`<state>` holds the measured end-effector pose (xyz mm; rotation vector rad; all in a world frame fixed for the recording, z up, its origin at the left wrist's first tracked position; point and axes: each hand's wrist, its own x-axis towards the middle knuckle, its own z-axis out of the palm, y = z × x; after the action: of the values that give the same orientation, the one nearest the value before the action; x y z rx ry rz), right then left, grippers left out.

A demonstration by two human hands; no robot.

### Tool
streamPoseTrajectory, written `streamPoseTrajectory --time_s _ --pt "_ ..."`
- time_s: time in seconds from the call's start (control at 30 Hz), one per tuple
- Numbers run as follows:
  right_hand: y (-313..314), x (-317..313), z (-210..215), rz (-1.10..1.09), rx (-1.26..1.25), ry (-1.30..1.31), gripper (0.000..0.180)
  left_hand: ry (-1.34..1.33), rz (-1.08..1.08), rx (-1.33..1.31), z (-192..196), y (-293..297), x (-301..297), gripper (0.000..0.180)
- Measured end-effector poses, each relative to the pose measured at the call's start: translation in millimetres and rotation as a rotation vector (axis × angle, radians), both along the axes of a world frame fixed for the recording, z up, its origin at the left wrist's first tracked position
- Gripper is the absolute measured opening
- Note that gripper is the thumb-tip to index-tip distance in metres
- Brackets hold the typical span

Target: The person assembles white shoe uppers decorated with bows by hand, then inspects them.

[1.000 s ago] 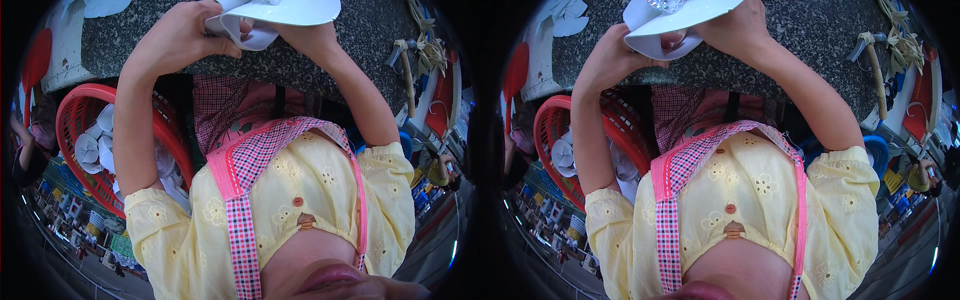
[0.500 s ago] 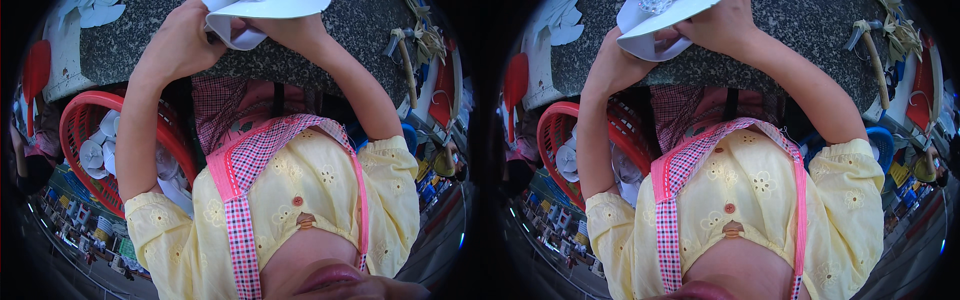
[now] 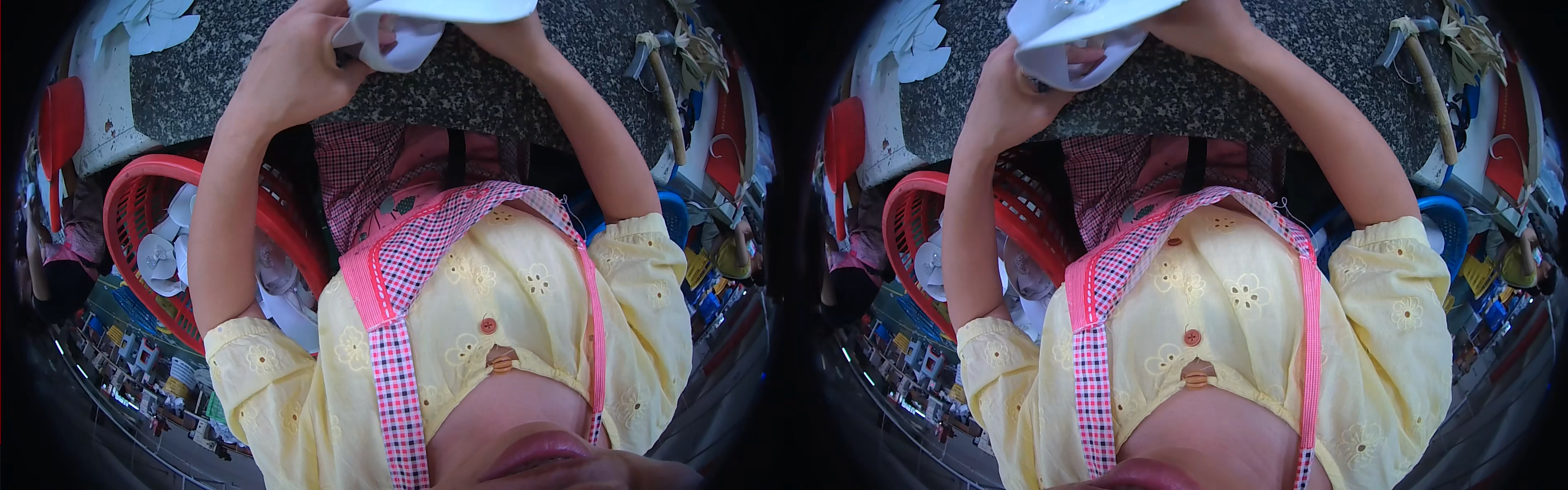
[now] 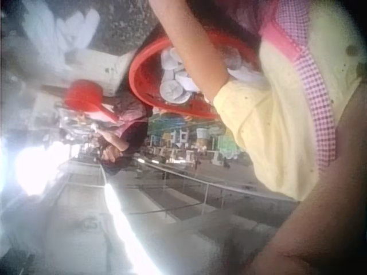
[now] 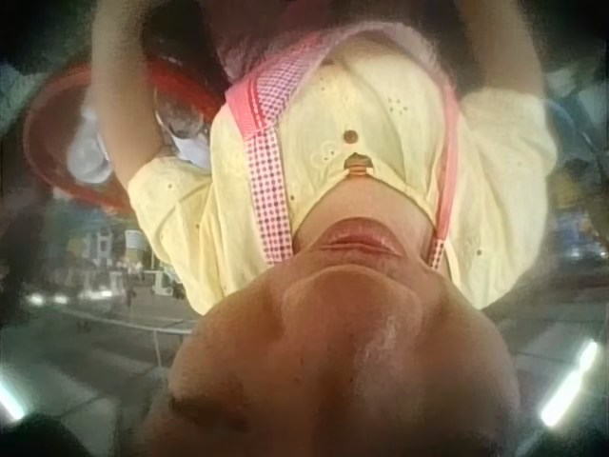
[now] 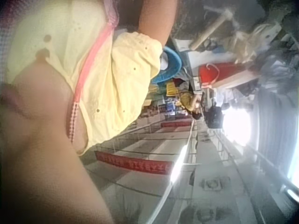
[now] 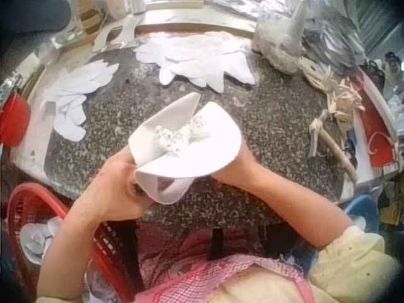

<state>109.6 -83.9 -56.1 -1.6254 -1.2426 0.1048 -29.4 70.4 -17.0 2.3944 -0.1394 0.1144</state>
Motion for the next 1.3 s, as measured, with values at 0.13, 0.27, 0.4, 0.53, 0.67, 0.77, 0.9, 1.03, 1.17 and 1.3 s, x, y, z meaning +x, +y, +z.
streamPoseTrajectory --time_s 0.13,0.27,0.4,0.53,0.67,0.77,0.9,1.03,1.17,1.3 --pt "12 0 23 -0.086 -0.283 0.329 0.034 -0.021 -0.009 -0.013 3 4 -1 0.025" --pt "14 -2 22 -0.17 -0.231 0.177 0.029 -0.005 -0.055 -0.012 -2 7 1 0.027" --pt "15 -3 14 -0.161 -0.169 0.021 0.023 0.063 -0.006 -0.111 -2 5 0 0.029" --pt "17 -1 13 -0.148 -0.169 -0.052 0.021 0.058 -0.007 -0.042 0 6 1 0.029" --pt "18 -1 12 -0.202 -0.315 -0.202 0.02 0.129 0.04 -0.211 -1 4 3 0.029" --pt "18 2 12 -0.183 -0.153 -0.168 0.018 0.134 0.001 -0.069 4 7 6 0.028" --pt "20 10 4 -0.197 -0.142 0.001 0.016 0.112 -0.063 0.01 4 9 10 0.029" --pt "22 5 11 -0.247 -0.173 -0.226 0.015 0.122 -0.042 -0.008 8 8 10 0.028" --pt "23 -2 13 -0.265 -0.357 -0.238 0.016 0.166 0.01 0.031 9 9 7 0.026" --pt "19 6 12 -0.238 -0.347 -0.304 0.02 0.086 0.066 -0.038 -8 9 6 0.029"
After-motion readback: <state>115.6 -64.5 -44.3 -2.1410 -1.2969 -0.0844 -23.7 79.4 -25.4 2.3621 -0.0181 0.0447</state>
